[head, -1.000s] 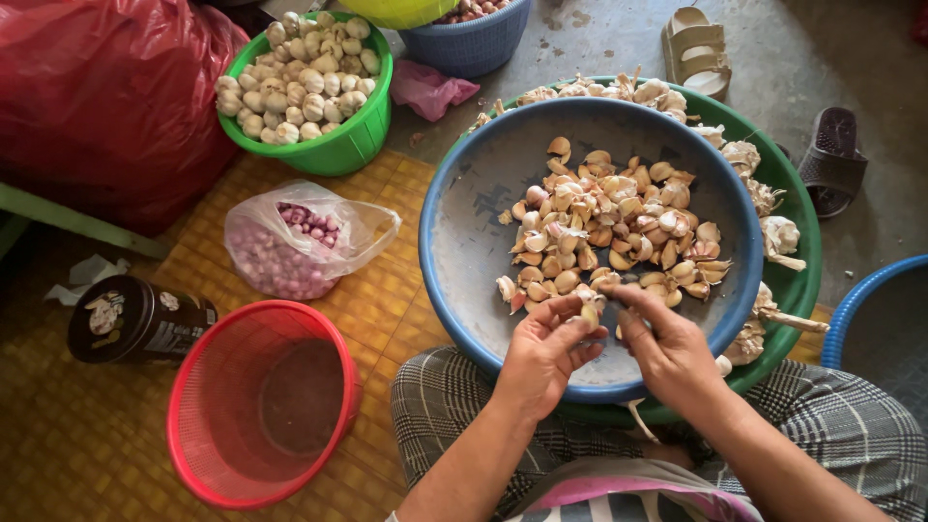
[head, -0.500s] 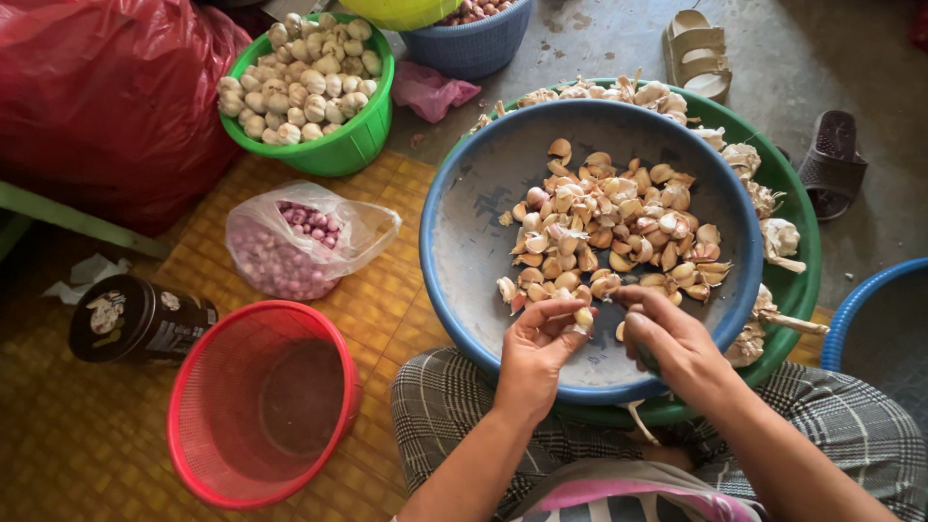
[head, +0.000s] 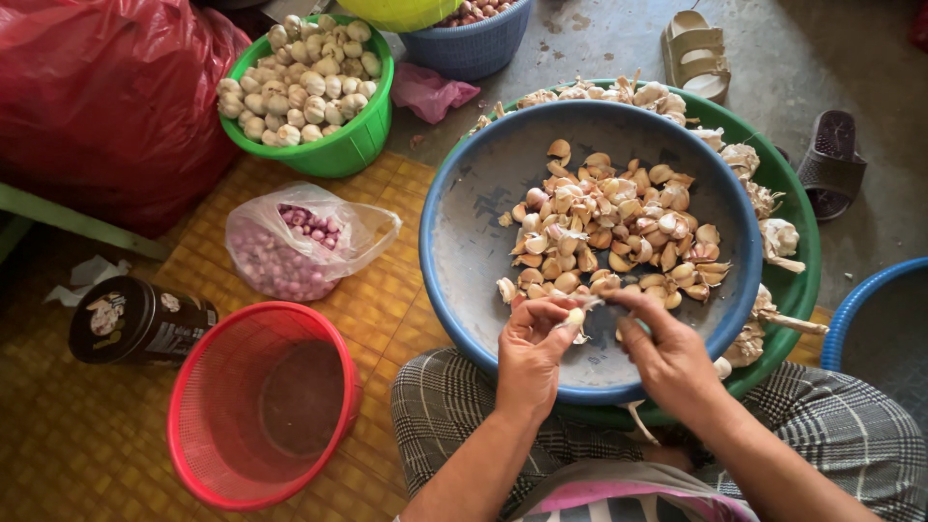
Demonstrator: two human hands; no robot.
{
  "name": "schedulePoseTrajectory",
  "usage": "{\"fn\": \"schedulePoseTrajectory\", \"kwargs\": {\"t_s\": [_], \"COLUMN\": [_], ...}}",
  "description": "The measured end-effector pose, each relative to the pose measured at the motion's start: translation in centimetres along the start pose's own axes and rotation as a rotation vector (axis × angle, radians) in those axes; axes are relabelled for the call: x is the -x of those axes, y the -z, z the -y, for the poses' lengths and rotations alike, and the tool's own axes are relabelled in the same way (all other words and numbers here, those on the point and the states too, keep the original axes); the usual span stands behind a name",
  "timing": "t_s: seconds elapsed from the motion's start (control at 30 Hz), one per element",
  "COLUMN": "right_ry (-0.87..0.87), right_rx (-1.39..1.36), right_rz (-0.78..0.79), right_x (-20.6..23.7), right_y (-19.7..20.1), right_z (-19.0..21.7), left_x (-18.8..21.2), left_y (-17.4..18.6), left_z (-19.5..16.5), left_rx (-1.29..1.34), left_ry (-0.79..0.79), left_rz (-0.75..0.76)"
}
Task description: The person sits on the floor with a large blue bowl of unpeeled garlic bulbs and cloves, breaking apart bulbs and peeling the papery skins off cloves by hand, occasionally using a small knife to help. Peeled cloves are dropped into a red colander beside them and skins are discarded back into the bowl.
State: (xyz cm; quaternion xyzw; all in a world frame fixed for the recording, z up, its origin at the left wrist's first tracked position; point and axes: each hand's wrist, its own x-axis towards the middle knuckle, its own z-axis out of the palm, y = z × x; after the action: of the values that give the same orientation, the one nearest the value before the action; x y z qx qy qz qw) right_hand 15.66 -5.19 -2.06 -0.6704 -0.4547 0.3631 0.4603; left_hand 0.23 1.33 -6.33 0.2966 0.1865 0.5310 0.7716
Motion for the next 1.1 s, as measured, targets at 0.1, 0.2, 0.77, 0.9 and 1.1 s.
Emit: {"fn": "schedulePoseTrajectory", "kwargs": {"t_s": [0.1, 0.2, 0.77, 0.9, 1.1], "right_ry": [-0.096, -0.166, 0.269, 0.23, 0.076], "right_rx": [0.108, 0.119, 0.42, 0.655, 0.615], "right_rz": [-0.03, 0.031, 0.044, 0.131, 0.103], "right_x": [-0.5, -0.9, -2.9, -3.6, -4.5], "right_y": [0.8, 1.4, 1.7, 0.5, -0.3], "right_z": [0.2, 0.6, 0.4, 0.3, 0.1], "left_x": [0.2, 0.2, 0.2, 0.3, 0.5], "left_y": [-0.2, -0.3, 0.6, 0.7, 1.4], "left_z": [-0.6, -0.8, -1.2, -1.5, -2.3], "left_rx": [0.058, 0.017, -0.384, -0.32, -0.265], "left_ry": [0.021, 0.003, 0.0, 0.01, 0.019], "left_rz": [-0.018, 0.005, 0.036, -0.008, -0.015]}}
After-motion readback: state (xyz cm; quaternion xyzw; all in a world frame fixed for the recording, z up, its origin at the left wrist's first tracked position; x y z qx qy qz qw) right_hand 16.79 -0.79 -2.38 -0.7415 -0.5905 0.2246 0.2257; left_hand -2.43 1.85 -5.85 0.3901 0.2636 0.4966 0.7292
